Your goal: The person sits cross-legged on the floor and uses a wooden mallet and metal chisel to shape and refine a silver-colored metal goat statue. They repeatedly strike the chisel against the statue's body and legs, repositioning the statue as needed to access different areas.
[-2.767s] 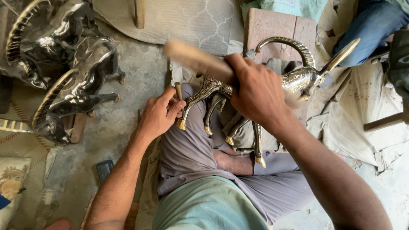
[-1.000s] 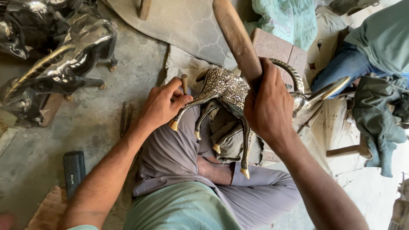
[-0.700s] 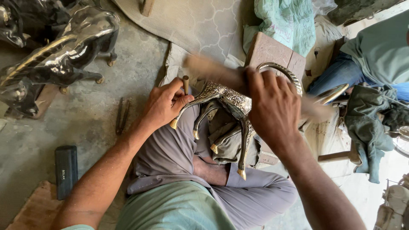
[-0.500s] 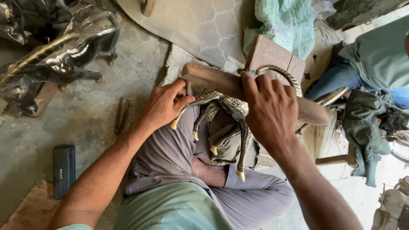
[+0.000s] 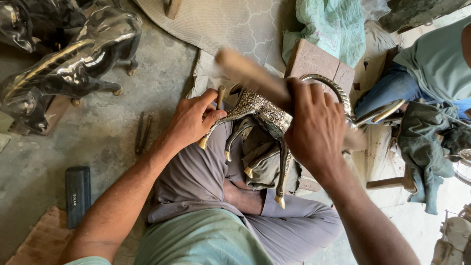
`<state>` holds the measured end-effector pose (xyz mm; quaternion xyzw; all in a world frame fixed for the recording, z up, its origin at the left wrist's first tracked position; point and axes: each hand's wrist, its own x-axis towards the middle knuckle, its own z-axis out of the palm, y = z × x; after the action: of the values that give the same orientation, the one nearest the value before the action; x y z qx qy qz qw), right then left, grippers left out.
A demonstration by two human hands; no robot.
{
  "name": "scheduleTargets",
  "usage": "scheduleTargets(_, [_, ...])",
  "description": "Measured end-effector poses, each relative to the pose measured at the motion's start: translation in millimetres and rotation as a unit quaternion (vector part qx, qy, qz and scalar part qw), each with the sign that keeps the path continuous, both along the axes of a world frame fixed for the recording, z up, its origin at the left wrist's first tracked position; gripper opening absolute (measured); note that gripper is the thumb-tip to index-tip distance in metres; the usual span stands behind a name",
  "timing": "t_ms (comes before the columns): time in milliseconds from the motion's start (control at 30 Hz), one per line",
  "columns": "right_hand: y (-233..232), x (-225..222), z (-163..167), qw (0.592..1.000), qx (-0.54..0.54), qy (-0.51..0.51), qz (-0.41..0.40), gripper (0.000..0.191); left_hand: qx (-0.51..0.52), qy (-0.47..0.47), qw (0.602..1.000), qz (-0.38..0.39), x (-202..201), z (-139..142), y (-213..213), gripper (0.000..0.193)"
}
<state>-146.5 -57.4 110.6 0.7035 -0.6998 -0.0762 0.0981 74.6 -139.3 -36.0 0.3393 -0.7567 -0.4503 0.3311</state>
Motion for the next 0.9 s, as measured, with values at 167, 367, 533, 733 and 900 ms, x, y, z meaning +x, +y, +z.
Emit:
scheduleTargets(167, [-0.5,-0.8,1.9,0.998,0.022,0.057,0.019,0.055,-0.013,-0.001,1.0,0.0,0.4,-0.2,0.3,0.03])
scheduleTargets(367, [-2.8,-2.9,1.5,0.996,0.018,0.079,0.038,0.048,-0.006,-0.004,1.0,-0.002,0.7,0.2,-0.2,0.03])
scheduleTargets(533, [-3.2,-7.3,-4.0,0.999,0.035,-0.002,-0.002,0.051,-0.003,-0.017,1.0,0.002,1.0,2.2,-0.5,0.029])
scheduleTargets(733, [-0.9,-16.2,-10.5,0.999,0.028,-0.035,0.018,0.05,-0.003,-0.007,1.0,-0.001,-0.1,-1.4,-0.2,0.03])
scheduleTargets(900, [-0.8,-13.8,-13.9,0.994,0.036,-0.09,-0.055,0.041,0.023,-0.021,0.999,-0.01,-1.4,-4.2,-1.3,0.031])
